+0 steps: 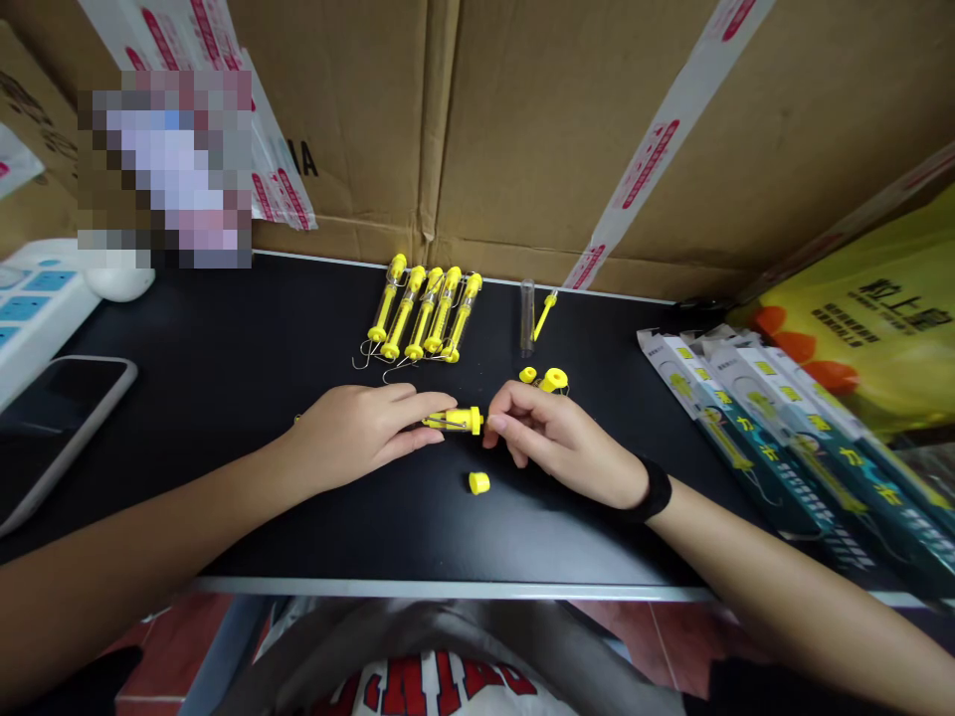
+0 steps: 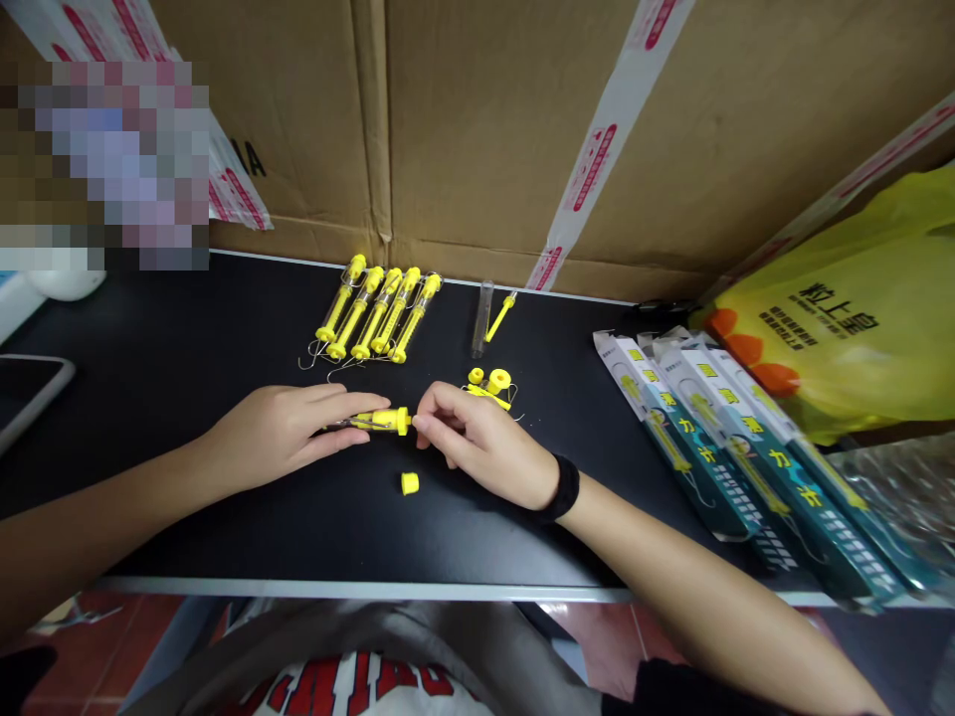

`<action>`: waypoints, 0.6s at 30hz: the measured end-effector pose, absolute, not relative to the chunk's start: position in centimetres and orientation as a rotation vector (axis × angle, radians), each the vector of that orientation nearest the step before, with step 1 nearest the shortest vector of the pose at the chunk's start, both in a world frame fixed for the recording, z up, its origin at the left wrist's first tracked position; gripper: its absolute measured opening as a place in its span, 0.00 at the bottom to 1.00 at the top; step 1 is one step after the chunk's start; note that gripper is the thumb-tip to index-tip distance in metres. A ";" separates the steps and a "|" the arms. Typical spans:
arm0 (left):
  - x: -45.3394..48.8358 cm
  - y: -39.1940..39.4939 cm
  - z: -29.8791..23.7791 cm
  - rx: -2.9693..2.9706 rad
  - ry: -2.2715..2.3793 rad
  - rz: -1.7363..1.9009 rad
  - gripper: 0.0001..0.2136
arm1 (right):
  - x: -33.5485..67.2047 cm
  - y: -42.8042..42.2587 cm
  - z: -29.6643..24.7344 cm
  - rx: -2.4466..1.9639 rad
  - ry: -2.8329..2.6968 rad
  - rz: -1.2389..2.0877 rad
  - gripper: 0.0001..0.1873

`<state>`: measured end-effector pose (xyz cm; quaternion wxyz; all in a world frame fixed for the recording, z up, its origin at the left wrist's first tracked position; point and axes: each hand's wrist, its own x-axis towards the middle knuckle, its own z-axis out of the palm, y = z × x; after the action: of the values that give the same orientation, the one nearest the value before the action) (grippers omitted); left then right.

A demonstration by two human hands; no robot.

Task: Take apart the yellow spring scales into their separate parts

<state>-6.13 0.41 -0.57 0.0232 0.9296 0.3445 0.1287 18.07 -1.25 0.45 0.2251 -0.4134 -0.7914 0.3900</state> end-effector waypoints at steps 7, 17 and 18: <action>-6.1 0.5 -0.7 2.848 1.091 0.363 0.17 | 17.7 -2.8 1.1 -0.904 -2.691 0.421 0.22; -6.2 0.7 -1.1 2.856 1.083 0.377 0.18 | 16.6 -4.3 -1.2 -0.720 -2.755 0.026 0.17; -6.2 0.7 -1.0 2.856 1.086 0.366 0.18 | 17.0 -3.7 -0.7 -0.807 -2.675 0.088 0.17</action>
<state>-6.19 0.72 -1.03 0.0320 0.9276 0.3526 0.1190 17.03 -3.72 -0.72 0.1720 -0.2842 -0.9427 0.0310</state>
